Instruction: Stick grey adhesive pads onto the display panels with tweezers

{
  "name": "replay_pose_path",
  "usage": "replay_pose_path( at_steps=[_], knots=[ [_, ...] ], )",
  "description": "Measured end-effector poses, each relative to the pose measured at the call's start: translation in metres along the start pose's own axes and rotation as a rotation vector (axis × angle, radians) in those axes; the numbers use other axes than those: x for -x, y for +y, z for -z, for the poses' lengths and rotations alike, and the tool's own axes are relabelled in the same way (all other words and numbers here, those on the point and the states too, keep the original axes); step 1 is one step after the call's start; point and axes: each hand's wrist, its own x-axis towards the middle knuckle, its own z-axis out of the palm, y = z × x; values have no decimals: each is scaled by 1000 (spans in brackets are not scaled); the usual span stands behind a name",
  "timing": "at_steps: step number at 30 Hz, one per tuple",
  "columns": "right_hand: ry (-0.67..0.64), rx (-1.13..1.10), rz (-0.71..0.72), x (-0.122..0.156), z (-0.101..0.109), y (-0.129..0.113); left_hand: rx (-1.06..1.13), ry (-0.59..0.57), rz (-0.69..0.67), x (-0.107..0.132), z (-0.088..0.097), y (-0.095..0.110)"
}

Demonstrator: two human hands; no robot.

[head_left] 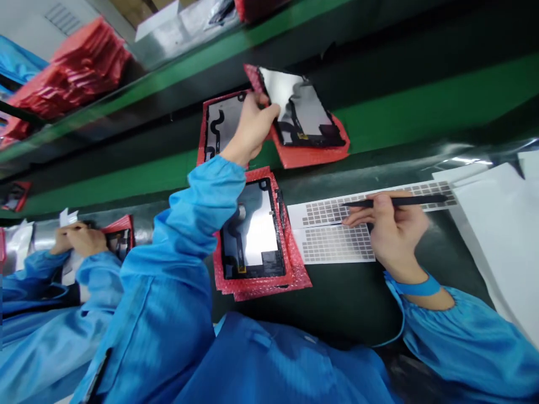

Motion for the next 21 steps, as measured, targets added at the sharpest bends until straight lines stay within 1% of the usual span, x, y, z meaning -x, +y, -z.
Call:
replay_pose_path(
  at_steps=[1,2,3,4,6,8,10,12,14,16,17,18,19,21],
  knots=[
    [7,7,1,0,0,0,42,42,51,24,18,7],
    [14,15,6,-1,1,0,88,56,89,52,38,13],
    [21,24,11,-1,1,1,131,72,102,83,59,19],
    [23,33,14,-1,1,1,170,71,113,114,79,24],
    [14,46,7,-2,2,2,325,8,218,176,113,29],
    [-29,59,-31,-3,2,3,345,-9,343,227,135,23],
    [-101,72,-66,-3,2,4,332,-32,442,263,143,9],
    [-187,94,-83,-2,0,4,330,-57,495,285,142,-8],
    [-258,115,-90,-1,-3,4,347,-69,518,296,139,-22],
    [-312,136,-106,-1,-8,5,306,-75,505,300,140,-27],
    [-336,146,-117,-1,-10,7,241,-89,488,301,143,-26],
    [-360,160,-128,-2,-13,9,131,-104,453,301,146,-23],
    [-384,176,-137,-3,-16,11,-25,-114,399,301,150,-19],
    [-423,209,-148,-6,-19,17,-409,-92,248,300,156,-8]
  ],
)
